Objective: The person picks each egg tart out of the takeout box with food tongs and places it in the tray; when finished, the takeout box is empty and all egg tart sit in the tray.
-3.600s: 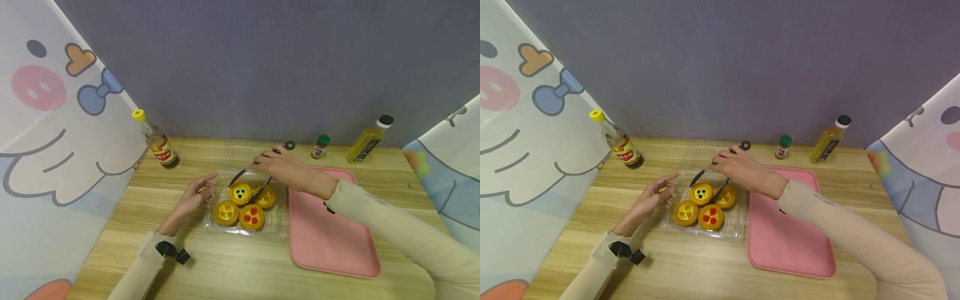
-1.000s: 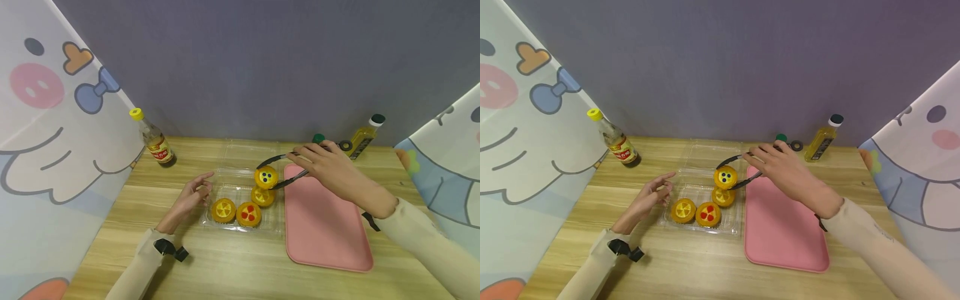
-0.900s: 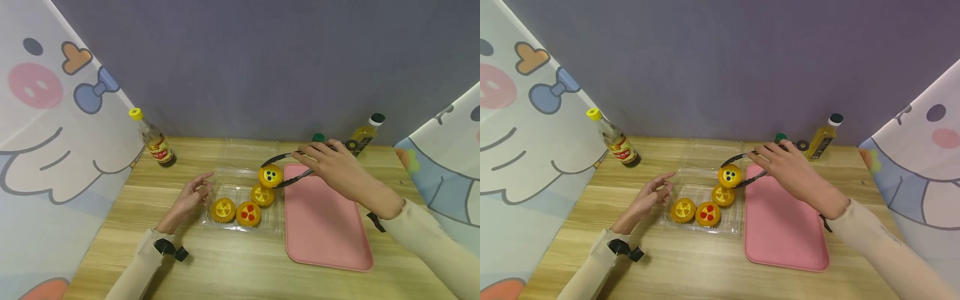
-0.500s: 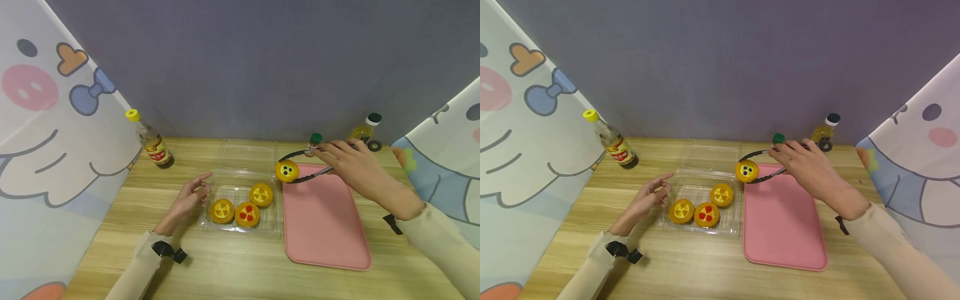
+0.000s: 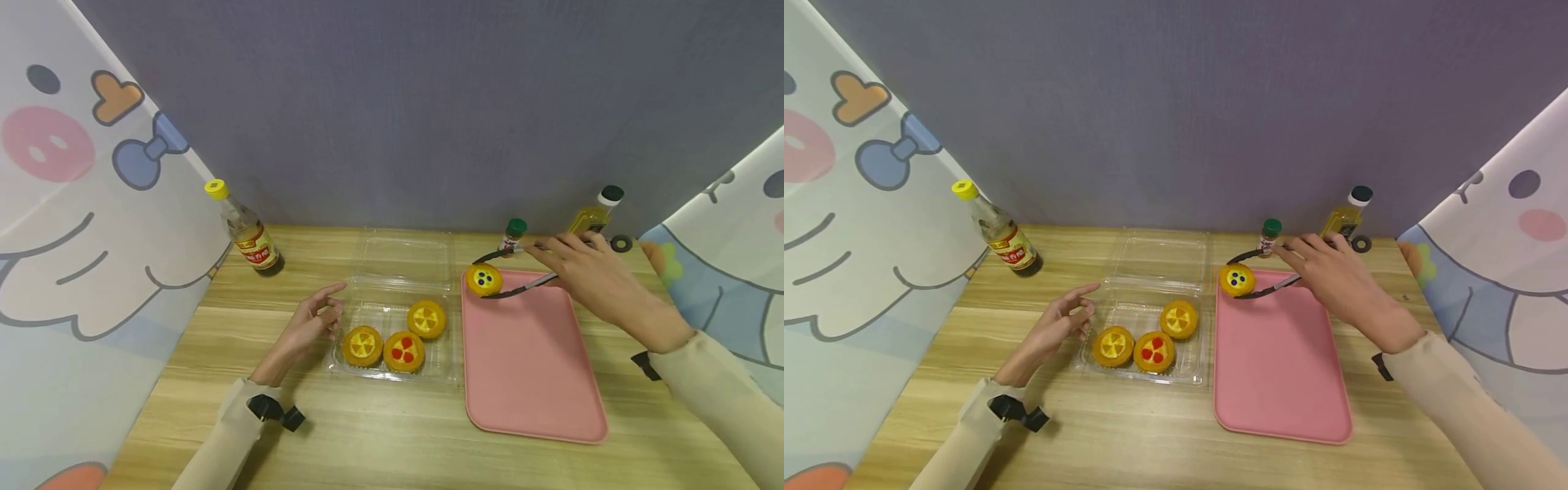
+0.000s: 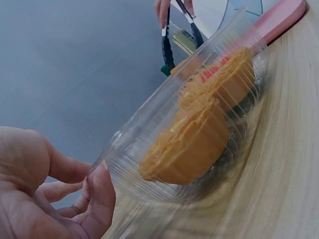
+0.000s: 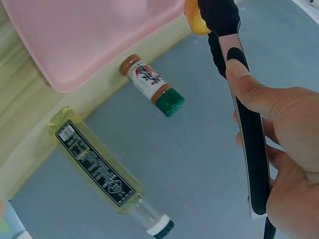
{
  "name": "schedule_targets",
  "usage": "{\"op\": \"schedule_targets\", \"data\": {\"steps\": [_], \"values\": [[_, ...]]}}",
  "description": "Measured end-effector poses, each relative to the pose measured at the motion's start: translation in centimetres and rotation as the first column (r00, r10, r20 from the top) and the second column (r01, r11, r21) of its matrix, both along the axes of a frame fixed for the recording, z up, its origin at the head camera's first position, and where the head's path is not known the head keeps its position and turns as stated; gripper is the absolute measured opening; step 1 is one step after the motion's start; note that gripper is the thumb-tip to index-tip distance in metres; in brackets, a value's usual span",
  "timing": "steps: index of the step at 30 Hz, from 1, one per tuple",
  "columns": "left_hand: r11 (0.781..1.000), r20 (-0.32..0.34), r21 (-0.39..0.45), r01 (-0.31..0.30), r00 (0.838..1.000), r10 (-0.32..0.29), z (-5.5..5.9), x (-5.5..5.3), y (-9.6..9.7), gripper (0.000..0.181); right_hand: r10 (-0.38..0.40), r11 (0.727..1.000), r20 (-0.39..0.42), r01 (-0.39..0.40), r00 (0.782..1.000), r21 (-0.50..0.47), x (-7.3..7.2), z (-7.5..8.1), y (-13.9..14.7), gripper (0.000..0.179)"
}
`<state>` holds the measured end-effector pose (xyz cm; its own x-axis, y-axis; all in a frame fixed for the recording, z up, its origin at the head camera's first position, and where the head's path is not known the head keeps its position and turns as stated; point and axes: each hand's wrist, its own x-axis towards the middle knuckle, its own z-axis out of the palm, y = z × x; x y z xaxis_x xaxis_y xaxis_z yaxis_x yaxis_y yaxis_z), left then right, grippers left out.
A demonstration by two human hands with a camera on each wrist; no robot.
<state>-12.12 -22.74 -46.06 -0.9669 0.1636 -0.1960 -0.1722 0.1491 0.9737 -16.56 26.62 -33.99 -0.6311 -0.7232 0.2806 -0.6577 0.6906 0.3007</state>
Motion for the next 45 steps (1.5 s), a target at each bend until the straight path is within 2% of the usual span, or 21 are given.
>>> {"op": "schedule_targets", "data": {"steps": [4,9,18,28,35,45], "values": [[1.0,0.003,0.007,0.002,1.0,-0.002,-0.2,0.1,0.0,0.053,0.005,1.0,0.028,-0.005,1.0,-0.008,-0.4,-0.8,0.1,0.079],[1.0,0.012,0.015,0.006,1.0,-0.006,-0.4,0.2,0.0,0.054,0.009,1.0,0.023,-0.009,1.0,0.006,-0.9,-1.6,0.3,0.075],[0.999,0.029,0.035,0.0,1.0,-0.001,-0.3,0.3,0.1,0.053,-0.005,1.0,0.041,0.005,0.999,0.018,-1.3,-2.2,0.3,0.07],[0.998,0.025,0.06,0.017,1.0,-0.018,-0.1,-0.2,0.1,0.053,-0.046,0.999,0.081,0.045,0.996,0.011,-1.5,-2.3,0.4,0.076],[0.998,0.031,0.068,0.012,0.999,-0.014,0.0,-0.2,0.0,0.054,-0.03,0.999,0.102,0.033,0.994,-0.023,-1.6,-2.4,0.3,0.079],[0.998,0.019,0.062,0.023,1.0,-0.024,-0.1,-0.4,-0.2,0.053,-0.035,0.997,0.127,0.044,0.991,-0.067,-1.0,-1.5,0.3,0.085]]}}
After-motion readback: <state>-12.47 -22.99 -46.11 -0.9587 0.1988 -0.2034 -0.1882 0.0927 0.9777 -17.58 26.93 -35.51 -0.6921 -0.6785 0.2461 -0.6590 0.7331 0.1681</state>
